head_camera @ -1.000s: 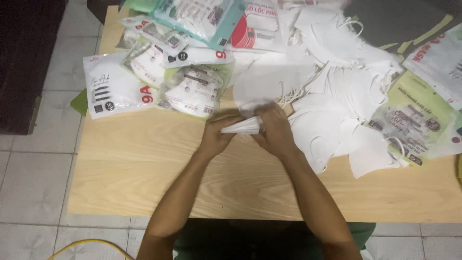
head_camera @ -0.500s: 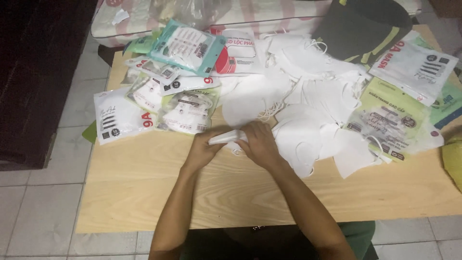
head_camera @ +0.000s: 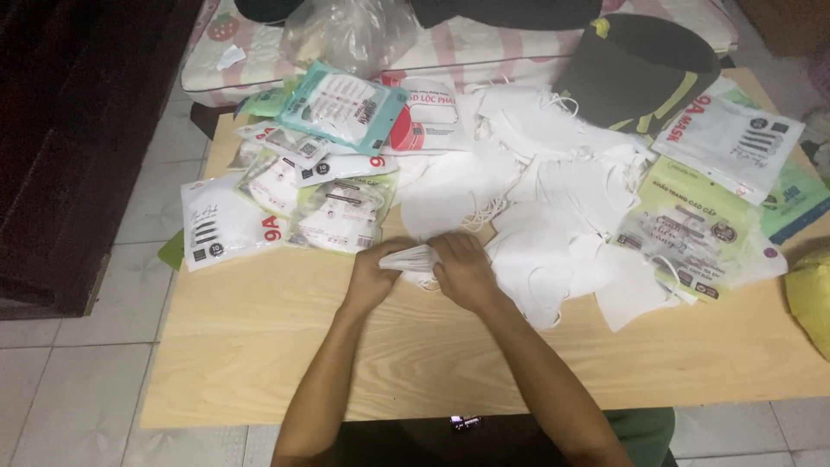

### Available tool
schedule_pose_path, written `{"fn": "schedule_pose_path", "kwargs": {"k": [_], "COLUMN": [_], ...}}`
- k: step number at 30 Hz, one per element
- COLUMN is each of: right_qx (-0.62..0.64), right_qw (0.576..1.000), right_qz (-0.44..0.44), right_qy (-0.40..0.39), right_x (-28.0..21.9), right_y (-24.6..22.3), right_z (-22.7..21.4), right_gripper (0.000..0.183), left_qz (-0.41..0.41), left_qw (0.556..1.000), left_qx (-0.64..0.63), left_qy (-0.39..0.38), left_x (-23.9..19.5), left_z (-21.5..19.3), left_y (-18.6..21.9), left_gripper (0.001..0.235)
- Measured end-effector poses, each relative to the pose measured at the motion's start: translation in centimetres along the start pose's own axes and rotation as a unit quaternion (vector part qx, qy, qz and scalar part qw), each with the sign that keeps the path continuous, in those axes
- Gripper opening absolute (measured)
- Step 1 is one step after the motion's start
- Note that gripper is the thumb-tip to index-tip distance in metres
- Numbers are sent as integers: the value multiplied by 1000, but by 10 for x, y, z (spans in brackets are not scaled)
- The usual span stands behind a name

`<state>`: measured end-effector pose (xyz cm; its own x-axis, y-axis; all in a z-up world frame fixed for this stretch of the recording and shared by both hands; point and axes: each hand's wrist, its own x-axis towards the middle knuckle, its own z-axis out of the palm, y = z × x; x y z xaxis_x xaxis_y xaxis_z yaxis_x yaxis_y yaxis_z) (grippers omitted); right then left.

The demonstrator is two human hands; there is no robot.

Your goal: Manually folding face masks and inserting them into individual plastic packaging bags.

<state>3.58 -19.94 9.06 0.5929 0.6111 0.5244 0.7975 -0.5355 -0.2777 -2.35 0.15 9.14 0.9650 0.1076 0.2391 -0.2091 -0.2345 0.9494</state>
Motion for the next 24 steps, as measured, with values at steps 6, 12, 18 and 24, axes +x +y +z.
{"fn": "schedule_pose_path", "kwargs": {"k": [6, 12, 18, 24], "right_qx": [41, 91, 170, 388], "right_qw": [998, 993, 977, 879], "right_qz": [24, 65, 127, 272], "right_qy": [-48, -39, -11, -46], "right_x": [0, -2, -7, -9], "right_y": [-7, -5, -2, -13], "right_z": [-2, 7, 17, 14], "right_gripper": [41, 39, 37, 37], "left_qz": [-14, -13, -59, -132], "left_qw": [1000, 1000, 997, 964], "left_qx": [2, 18, -14, -194], "left_qy": [-3, 15, 42, 124], "left_x": [-2, 2, -6, -4], "left_z": [-10, -16, -22, -23], "left_y": [-3, -3, -5, 21], "left_gripper": [25, 28, 28, 38]}}
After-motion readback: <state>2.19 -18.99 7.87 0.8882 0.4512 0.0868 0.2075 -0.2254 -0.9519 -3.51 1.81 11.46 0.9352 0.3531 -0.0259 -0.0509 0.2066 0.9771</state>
